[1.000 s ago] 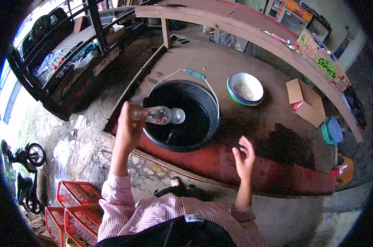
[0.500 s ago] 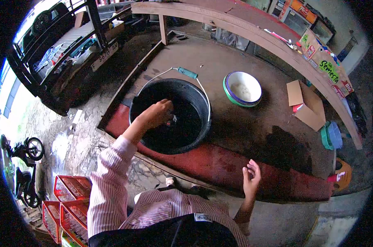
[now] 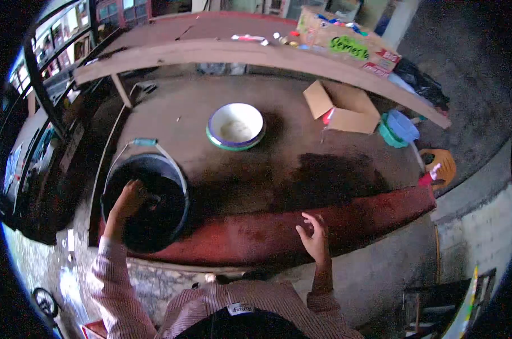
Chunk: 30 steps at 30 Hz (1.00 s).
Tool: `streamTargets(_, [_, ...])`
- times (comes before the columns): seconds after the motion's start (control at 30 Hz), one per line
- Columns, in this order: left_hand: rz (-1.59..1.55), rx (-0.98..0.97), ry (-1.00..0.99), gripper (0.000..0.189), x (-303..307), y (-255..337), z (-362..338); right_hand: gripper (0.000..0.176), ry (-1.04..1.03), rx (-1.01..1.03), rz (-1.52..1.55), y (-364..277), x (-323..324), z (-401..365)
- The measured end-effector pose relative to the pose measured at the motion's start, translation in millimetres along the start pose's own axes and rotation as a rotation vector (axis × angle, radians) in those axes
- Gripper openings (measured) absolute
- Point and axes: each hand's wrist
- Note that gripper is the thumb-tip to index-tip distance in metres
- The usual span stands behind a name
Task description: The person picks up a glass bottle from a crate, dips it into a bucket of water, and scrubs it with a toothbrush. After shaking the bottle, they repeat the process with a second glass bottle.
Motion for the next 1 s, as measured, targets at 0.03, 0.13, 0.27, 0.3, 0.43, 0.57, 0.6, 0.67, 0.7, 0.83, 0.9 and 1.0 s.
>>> streamTargets(0.03, [-0.042, 0.046, -0.007, 0.018, 25.1, -48.3, -8.4, 0.032, 0.019, 0.008, 0.005, 4.3, 10.2, 6.4])
streamTargets(0.13, [0.219, 0.103, -0.159, 0.021, 68.8, -82.7, -18.0, 0.032, 0.073, 0.062, -0.019, 25.5, 39.9, 40.7])
streamTargets(0.27, [0.253, 0.222, 0.055, 0.023, 57.9, -48.3, -37.0, 0.030, 0.093, 0.181, -0.071, 24.4, 70.6, 106.9])
streamTargets(0.3, [0.263, 0.220, 0.071, 0.023, 49.5, -18.3, -36.3, 0.029, 0.095, 0.216, -0.042, 16.2, 73.9, 129.2])
streamTargets(0.43, [0.268, 0.736, -0.078, 0.033, 33.4, 34.3, -43.9, 0.026, 0.254, 0.470, -0.089, -63.8, 86.6, 226.3])
streamTargets(0.57, [0.718, 0.670, -0.326, 0.037, 38.3, -1.4, -53.0, 0.028, 0.483, 0.703, -0.180, -146.8, 61.6, 335.7])
streamTargets(0.6, [0.794, 0.678, -0.387, 0.038, 39.5, -8.9, -53.9, 0.028, 0.510, 0.719, -0.245, -162.3, 52.2, 357.5])
streamTargets(0.67, [0.942, 0.705, -0.533, 0.041, 44.6, -23.6, -55.0, 0.032, 0.397, 0.632, -0.542, -191.4, 39.1, 377.8])
streamTargets(0.7, [1.025, 0.733, -0.615, 0.043, 46.9, -29.6, -56.0, 0.032, 0.397, 0.640, -0.528, -200.0, 34.1, 388.0])
streamTargets(0.83, [1.062, 0.613, -0.588, 0.041, 35.3, 13.1, -42.5, 0.035, -0.044, 0.487, -0.674, -194.8, 10.9, 429.1])
streamTargets(0.9, [0.917, 0.489, -0.514, 0.036, 32.5, 17.5, -45.5, 0.033, -0.052, 0.587, -0.625, -191.8, 6.6, 431.1])
streamTargets(1.0, [1.076, 0.564, -0.520, 0.023, 27.0, 22.7, -51.4, 0.029, 0.043, 0.525, -0.561, -187.9, 4.7, 423.5])
Point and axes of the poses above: each hand's wrist, its own z-axis towards the middle knuckle, its own x-axis out of the back of the hand, y = z × x, and after that the axes turned 13 degrees about -z, right-handed
